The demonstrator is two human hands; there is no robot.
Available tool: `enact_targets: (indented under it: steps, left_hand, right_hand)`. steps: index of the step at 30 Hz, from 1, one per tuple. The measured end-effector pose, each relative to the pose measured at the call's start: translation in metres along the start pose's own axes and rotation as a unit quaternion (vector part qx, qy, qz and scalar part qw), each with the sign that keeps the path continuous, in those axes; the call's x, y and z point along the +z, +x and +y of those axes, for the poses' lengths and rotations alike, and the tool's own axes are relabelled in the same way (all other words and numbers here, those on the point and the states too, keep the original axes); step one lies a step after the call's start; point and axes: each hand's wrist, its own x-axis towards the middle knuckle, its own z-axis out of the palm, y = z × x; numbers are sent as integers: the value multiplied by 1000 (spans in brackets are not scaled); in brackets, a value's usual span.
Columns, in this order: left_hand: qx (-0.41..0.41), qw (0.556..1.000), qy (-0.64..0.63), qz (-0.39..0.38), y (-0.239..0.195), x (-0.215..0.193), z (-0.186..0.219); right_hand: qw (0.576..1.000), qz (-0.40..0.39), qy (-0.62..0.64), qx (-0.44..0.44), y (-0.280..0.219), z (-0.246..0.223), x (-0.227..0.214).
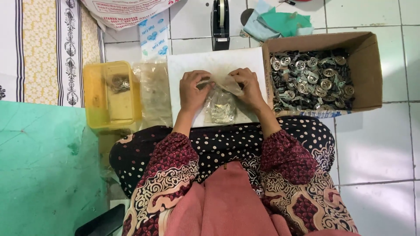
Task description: Sorting metal derailleur guards from a large box and placing them into small plastic bags for packaging.
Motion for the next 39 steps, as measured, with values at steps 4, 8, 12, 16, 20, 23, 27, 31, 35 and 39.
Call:
enact_targets:
  steps: [4, 8, 12, 16, 20, 23, 27, 31, 35, 39]
  left_hand:
    - [18, 998, -43, 46, 0, 7, -9]
    - [2, 996, -47, 70, -1, 12, -15]
    - [-12, 996, -58, 63, 2, -6, 16]
    - [-14, 998, -42, 51, 3, -14, 30]
    - [14, 999, -12, 48, 2, -14, 30]
    - [32, 999, -2, 43, -1, -10, 23]
    - [72, 997, 24, 6, -2, -18, 25]
    - [78, 996, 33, -24, -4, -19, 20]
    - [58, 996, 51, -50, -5, -15, 14]
    - [58, 997, 31, -41, -2, -10, 3]
  right_hand:
    - [998, 45, -31, -17, 1, 34, 11]
    - [998, 64, 13, -22, 3, 41, 12]
    - [995, 74, 59, -19, 6, 32, 14]
    - [996, 86, 32, -22, 5, 13, 5]
    - [995, 83, -38, -29, 4, 5, 7]
    - [995, 77, -60, -38, 2, 13, 10]
    - [994, 52, -83, -57, 0, 43, 16]
    - [994, 6, -112, -16, 7, 22, 7]
    - [983, -68, -143, 93, 16, 4, -4]
    - [985, -55, -113, 122, 20, 8, 0]
